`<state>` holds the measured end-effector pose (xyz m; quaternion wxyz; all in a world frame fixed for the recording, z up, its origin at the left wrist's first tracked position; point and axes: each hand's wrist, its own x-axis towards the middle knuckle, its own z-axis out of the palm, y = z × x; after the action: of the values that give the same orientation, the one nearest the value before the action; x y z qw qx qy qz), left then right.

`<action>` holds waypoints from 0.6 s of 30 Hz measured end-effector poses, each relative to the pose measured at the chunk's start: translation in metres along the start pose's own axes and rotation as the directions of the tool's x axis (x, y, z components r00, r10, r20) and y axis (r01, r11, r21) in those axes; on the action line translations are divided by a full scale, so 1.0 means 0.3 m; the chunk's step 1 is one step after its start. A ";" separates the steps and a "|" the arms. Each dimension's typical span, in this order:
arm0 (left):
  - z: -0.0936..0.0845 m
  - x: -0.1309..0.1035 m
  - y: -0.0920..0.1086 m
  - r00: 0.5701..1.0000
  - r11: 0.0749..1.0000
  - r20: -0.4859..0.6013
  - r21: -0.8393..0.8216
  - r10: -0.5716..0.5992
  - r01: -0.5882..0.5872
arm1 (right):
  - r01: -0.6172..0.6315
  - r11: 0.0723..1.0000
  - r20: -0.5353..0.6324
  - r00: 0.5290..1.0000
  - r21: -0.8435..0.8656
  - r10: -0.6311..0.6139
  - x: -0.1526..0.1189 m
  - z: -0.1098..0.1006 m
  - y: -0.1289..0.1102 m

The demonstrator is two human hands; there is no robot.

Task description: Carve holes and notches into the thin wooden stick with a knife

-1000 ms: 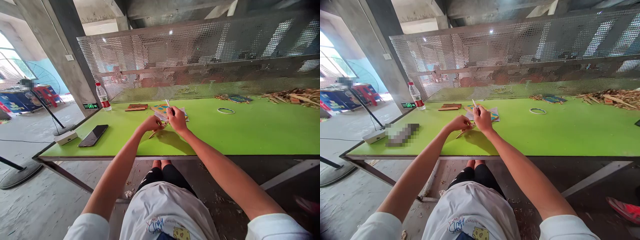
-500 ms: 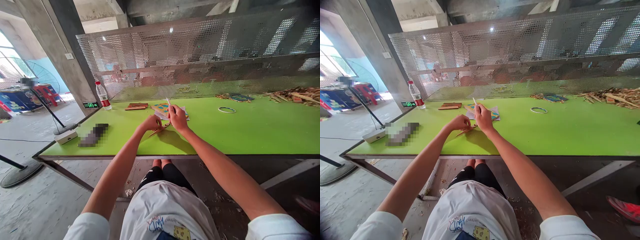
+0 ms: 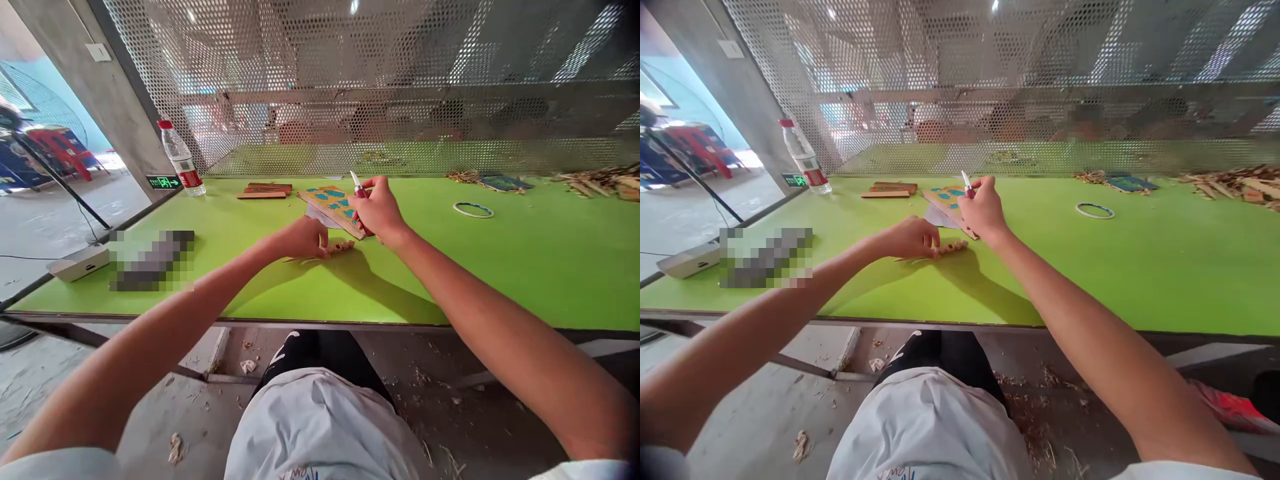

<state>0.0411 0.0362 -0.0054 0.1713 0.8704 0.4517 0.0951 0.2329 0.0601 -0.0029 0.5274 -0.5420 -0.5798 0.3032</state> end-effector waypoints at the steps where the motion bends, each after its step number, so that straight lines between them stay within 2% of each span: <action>1: 0.002 -0.008 0.004 1.000 1.000 -0.010 0.002 0.012 -0.012 | -0.016 1.000 0.021 1.000 0.001 0.015 0.003 -0.014 -0.010; 7: 0.009 -0.078 0.026 0.991 0.990 -0.064 -0.072 0.117 -0.121 | -0.055 0.998 0.152 0.987 0.028 0.050 0.002 -0.104 -0.065; 11: 0.009 -0.102 0.003 0.986 0.979 -0.051 -0.119 0.162 -0.167 | -0.062 0.998 0.239 0.969 0.010 0.058 0.006 -0.158 -0.070; 14: 0.014 -0.104 -0.027 0.984 0.975 -0.056 -0.136 0.170 -0.176 | -0.073 0.996 0.356 0.931 -0.045 0.084 0.008 -0.177 -0.067; 18: 0.033 -0.114 -0.049 0.981 0.966 -0.063 -0.175 0.183 -0.192 | -0.035 0.991 0.504 0.859 -0.126 0.095 0.022 -0.165 -0.061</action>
<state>0.0136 0.0137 -0.0205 0.2288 0.8877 0.3608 0.1715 0.2748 0.0512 0.0286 0.3138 -0.4909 -0.6959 0.4198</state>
